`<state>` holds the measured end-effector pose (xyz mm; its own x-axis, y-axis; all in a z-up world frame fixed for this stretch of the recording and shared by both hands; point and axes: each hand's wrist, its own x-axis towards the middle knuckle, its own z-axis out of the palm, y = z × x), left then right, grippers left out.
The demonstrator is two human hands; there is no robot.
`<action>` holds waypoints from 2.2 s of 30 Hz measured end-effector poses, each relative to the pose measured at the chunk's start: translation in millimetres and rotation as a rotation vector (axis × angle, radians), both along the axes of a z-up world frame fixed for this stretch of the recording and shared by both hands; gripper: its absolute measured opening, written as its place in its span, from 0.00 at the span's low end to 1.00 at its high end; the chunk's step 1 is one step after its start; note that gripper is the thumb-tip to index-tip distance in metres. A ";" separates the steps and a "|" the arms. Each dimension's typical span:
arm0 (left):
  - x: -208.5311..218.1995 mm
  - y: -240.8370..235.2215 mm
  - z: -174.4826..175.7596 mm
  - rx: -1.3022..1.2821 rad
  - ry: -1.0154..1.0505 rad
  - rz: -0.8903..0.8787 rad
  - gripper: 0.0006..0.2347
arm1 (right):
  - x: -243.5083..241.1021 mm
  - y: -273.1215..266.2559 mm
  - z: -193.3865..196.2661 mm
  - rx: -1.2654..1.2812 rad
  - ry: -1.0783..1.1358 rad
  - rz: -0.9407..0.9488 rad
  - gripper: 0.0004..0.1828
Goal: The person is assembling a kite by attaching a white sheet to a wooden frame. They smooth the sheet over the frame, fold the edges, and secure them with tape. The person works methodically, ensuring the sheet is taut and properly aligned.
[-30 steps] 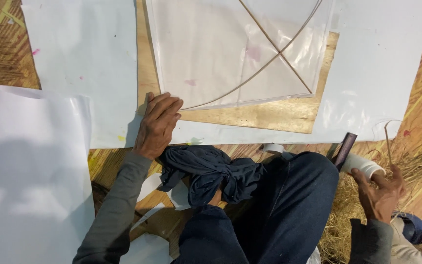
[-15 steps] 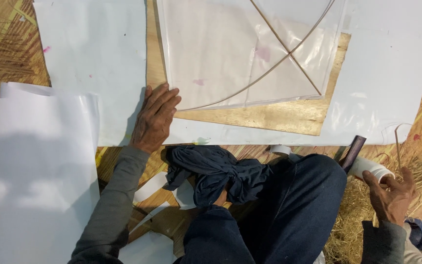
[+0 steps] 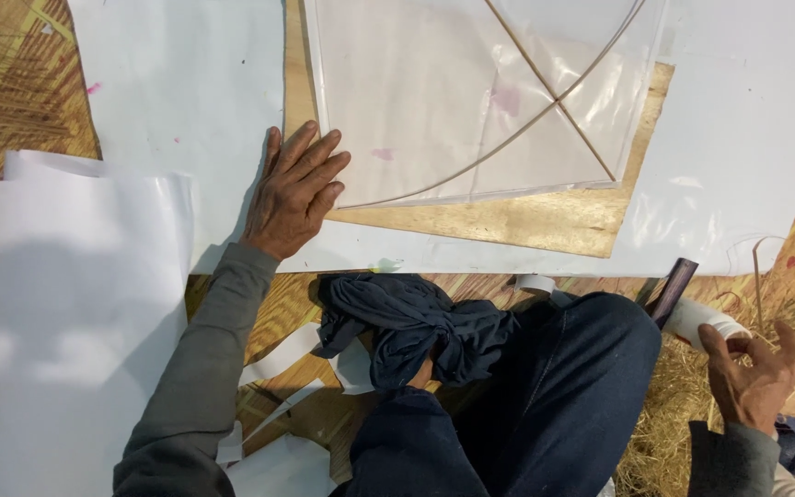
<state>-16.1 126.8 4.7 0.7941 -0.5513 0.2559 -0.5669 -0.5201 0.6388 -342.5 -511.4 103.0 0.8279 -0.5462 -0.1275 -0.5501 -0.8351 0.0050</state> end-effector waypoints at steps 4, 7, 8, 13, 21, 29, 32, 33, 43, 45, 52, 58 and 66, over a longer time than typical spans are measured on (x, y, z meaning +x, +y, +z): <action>-1.2 0.4 5.0 -0.022 0.070 -0.021 0.19 | -0.4 7.3 4.4 0.084 -0.045 -0.118 0.29; -6.7 -4.7 14.5 -0.015 0.087 -0.001 0.21 | -10.7 -4.8 -2.9 0.009 -0.035 -0.029 0.31; -10.2 -7.4 19.0 0.011 0.074 0.002 0.18 | -11.6 -5.5 -3.4 0.007 -0.064 -0.033 0.28; -34.4 -8.9 20.9 -0.016 0.085 -0.023 0.09 | -1.5 12.8 4.5 -0.009 -0.043 -0.056 0.34; -40.3 -5.3 21.2 -0.056 0.001 -0.017 0.03 | -16.0 -5.4 -8.2 -0.018 -0.131 -0.023 0.24; -40.4 -1.0 9.2 -0.013 -0.100 -0.129 0.11 | -9.3 1.7 -4.4 0.014 -0.072 -0.011 0.25; -41.8 -2.9 6.0 0.012 -0.149 -0.128 0.15 | -7.1 -4.7 -8.0 -0.029 -0.004 0.014 0.26; -42.2 -3.9 5.0 0.026 -0.163 -0.113 0.13 | -4.0 -4.1 -6.3 -0.048 0.026 0.039 0.28; -40.5 -13.4 3.9 -0.006 -0.110 -0.044 0.09 | -5.6 -9.1 -17.1 -0.049 0.043 0.056 0.30; -38.1 -18.6 8.0 0.039 -0.191 -0.044 0.06 | 3.6 6.7 -8.7 -0.014 0.028 -0.013 0.29; -43.1 -17.1 1.0 0.077 -0.169 -0.128 0.15 | 17.7 25.4 3.2 0.038 -0.034 0.003 0.30; -42.4 -25.5 1.6 0.109 -0.215 -0.106 0.05 | 7.3 16.3 -1.6 0.004 -0.056 0.019 0.24; -28.5 -37.4 10.2 0.078 -0.282 -0.075 0.05 | 29.4 57.3 32.8 -0.071 -0.410 0.117 0.22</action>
<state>-44.6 89.4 15.0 0.6542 -0.6323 0.4149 -0.7548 -0.5114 0.4108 -313.1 -454.1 135.7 0.8593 -0.4409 0.2593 -0.4201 -0.8975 -0.1341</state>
